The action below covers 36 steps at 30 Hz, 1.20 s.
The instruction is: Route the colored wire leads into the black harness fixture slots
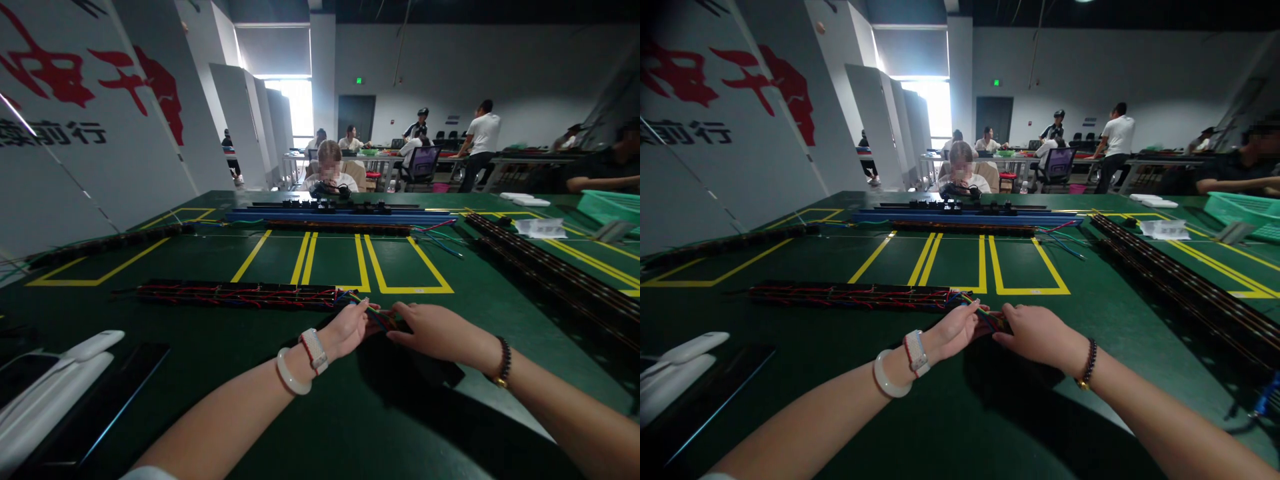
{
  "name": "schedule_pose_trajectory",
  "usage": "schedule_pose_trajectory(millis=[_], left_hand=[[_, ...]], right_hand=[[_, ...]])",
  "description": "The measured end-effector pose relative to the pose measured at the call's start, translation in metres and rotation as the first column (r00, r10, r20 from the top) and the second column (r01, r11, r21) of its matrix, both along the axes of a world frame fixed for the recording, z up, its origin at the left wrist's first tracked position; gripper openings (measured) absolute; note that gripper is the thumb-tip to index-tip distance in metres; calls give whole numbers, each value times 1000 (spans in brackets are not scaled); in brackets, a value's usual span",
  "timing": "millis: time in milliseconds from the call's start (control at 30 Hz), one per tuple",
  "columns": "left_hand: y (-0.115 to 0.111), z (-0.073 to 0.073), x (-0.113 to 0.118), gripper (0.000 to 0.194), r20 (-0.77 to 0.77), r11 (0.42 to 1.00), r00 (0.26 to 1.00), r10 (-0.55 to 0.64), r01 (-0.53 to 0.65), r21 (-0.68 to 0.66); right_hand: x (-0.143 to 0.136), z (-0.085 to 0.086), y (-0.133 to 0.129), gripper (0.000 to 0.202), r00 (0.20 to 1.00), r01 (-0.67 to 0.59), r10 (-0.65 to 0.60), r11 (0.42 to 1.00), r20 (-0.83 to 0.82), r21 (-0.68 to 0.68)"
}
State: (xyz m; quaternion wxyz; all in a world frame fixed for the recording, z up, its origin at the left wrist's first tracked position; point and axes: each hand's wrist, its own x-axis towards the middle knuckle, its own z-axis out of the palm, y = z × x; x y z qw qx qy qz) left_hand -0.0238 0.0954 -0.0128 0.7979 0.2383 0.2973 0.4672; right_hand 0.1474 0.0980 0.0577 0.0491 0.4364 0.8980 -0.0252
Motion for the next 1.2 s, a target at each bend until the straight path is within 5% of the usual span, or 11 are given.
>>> schedule_pose_trajectory(millis=[233,900,1200], left_hand=[[-1,1,3,21,-47,999,998,43,-43,3],[-2,-4,0,27,-44,995,999,-20,25,96],[-7,7,3,26,-68,996,995,71,-74,-43]], right_hand=[[3,-6,-3,29,1000,-20,18,996,-25,-89],[10,12,22,43,975,18,-91,942,-203,-336],[16,1,46,40,977,51,-74,991,-202,-121]])
